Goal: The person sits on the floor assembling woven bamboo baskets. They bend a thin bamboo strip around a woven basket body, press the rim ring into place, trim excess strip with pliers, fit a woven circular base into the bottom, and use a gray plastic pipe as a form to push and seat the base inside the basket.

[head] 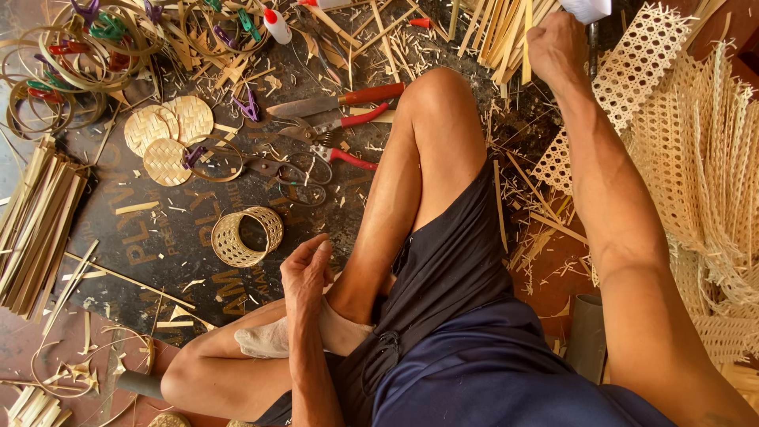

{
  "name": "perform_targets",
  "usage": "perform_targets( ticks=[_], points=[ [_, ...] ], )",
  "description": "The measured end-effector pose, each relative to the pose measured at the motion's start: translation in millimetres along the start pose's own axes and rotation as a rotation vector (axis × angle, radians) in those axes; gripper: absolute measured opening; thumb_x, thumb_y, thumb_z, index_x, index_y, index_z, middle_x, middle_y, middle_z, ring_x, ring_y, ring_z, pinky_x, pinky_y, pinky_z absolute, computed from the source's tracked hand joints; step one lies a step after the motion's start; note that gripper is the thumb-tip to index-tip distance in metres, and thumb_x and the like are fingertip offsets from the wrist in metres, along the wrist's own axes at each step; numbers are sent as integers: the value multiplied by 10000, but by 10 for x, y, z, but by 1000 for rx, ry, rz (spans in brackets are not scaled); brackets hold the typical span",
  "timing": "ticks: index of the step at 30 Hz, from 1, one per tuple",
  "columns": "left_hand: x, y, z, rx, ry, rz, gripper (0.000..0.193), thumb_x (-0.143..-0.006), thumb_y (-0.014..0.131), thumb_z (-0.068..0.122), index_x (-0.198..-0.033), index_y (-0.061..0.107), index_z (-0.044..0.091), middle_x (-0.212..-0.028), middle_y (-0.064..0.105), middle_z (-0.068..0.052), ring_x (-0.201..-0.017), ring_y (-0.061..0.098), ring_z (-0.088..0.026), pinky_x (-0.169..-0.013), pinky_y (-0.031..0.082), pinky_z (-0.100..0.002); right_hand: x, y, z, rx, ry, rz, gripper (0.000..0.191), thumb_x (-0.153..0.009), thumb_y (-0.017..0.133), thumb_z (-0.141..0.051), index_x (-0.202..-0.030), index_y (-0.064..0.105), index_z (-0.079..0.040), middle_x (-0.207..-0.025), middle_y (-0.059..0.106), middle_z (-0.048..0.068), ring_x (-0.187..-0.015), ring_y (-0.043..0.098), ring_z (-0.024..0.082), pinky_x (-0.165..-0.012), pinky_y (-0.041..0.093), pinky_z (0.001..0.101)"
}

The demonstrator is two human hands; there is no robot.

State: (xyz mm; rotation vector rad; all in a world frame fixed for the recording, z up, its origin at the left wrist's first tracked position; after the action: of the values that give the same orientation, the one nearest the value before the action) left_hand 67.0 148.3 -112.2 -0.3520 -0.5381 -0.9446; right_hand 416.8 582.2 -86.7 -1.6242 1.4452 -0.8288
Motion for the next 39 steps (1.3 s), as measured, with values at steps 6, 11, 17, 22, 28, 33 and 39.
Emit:
perform_targets(
  ticks=[6,11,17,22,28,33,39],
  points=[
    [22,4,39,-71,0,36,355,-942,717,201,-1216,728,-25,-692,639,3,-490,494,-57,-446,395,-226,357,-51,154,-660,498,-138,70,-956,662,-58,-979,709,-12,-804,686,72,-551,580,103,-418,450,223],
    [-20,1,-28,3,23,-8,352,-945,722,198,-1212,717,-31,-691,632,4,-488,476,-55,-447,381,-225,478,-26,269,-934,402,-184,148,-953,695,-21,-1094,723,12,-854,685,92,-625,622,107,-483,490,215],
    [32,123,128,142,52,1,314,-981,704,174,-1204,731,-46,-689,598,6,-544,487,-63,-487,389,-231,1069,-150,-122,-1711,372,-528,130,-1072,635,10,-1167,690,81,-917,675,122,-702,633,160,-600,546,259],
    [15,613,758,201,186,-170,360,-1007,626,191,-1302,667,-10,-971,750,-73,-765,678,-124,-634,571,-277,2185,-153,-971,-1654,96,-865,197,-983,660,4,-1170,678,63,-903,705,146,-702,708,197,-613,623,344],
    [-2,664,1515,572,409,-306,301,-1015,690,150,-1263,668,-21,-1078,764,-132,-928,738,-187,-745,608,-320,2707,120,-1226,-1406,297,-1104,218,-992,671,-46,-1165,693,86,-815,637,108,-606,609,161,-448,490,291],
    [29,467,1531,668,521,-231,153,-979,778,43,-1073,686,-35,-887,739,-98,-799,700,-150,-671,579,-304,2762,184,-1351,-1381,262,-1097,275,-998,628,-126,-1151,673,98,-863,659,125,-636,622,173,-496,507,288],
    [35,246,1419,644,573,-135,162,-1030,733,20,-1146,671,-74,-913,734,-113,-812,696,-150,-736,584,-302,2859,168,-1725,-1023,-188,-975,240,-996,655,-112,-1110,655,98,-828,643,116,-607,616,171,-526,538,304]
  ],
)
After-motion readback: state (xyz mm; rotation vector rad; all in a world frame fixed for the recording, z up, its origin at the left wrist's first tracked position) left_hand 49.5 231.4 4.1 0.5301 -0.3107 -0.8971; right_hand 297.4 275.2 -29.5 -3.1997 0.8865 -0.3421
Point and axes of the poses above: each hand's wrist, its own x-axis away from the middle knuckle, its own y-axis out of the palm, z = x × y, the point moved 5 cm from there along -x, towards the middle knuckle
